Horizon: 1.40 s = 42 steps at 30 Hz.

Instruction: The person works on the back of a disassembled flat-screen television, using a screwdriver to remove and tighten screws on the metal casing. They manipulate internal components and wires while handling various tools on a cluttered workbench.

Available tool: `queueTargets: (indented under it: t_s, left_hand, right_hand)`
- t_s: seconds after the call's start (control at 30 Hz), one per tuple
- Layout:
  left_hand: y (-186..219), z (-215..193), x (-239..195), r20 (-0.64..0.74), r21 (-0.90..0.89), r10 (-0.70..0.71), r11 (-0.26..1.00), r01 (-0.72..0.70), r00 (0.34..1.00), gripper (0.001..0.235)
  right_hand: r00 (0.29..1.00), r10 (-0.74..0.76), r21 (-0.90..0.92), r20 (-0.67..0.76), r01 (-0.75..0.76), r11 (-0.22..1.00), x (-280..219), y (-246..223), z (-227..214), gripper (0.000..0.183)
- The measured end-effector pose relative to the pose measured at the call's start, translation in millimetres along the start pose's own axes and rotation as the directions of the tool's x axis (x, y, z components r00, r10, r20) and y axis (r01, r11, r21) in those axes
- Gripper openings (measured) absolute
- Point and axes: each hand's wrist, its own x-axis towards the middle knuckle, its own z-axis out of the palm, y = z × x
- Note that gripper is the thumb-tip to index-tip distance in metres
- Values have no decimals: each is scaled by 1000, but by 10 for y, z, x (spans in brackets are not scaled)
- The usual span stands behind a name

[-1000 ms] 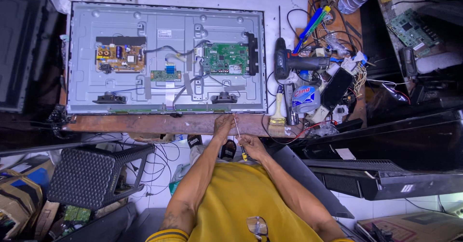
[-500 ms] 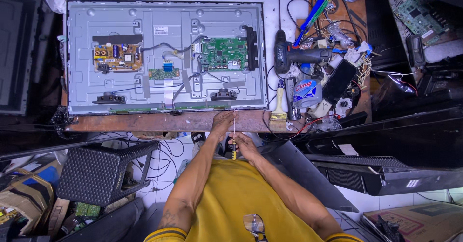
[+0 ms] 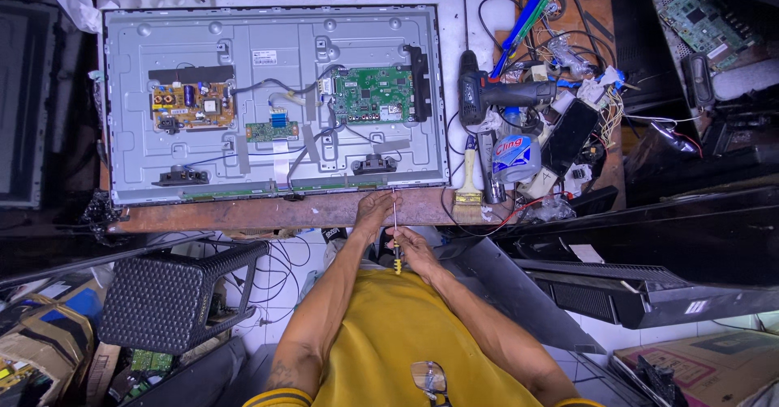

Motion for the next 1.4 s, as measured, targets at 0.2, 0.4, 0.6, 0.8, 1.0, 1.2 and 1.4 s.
queueTargets:
  t_s: [0.2,0.4,0.6,0.8,1.0,1.2,1.4]
  left_hand:
    - [30,30,-25,-8,11,4,1000,-4,1000,38]
    - [191,154,-96,-62,-50,-76,996,73,995,27]
    - [172,152,23,-101,23,-126,991,129,987,34]
    - [352,286,-189,-139,162,-50,984,72,989,42]
    - [607,453,-464,-170,178,-38,982,69,985,41]
    - [442,412,-297,-286,383,-61,907,173,956,46]
    - [302,310,-114,-165,107,-53,992,71,985,41]
  right_hand:
    - [1000,30,24,-3,-30,999,64,64,-38,30]
    - [983,183,371,-10,-166,914,104,71,4,32]
    - [960,192,501,206,-272,821,89,-267,89,36]
    - [969,183,455,166,-239,858,292,-303,157,37]
    - [967,87,100,-238,-64,993,692,196,245,57]
    - [933,-46,-343,-357,-85,935,426,-145,287,52]
    - [938,268,325,-218,-189,926,690,260,195,33]
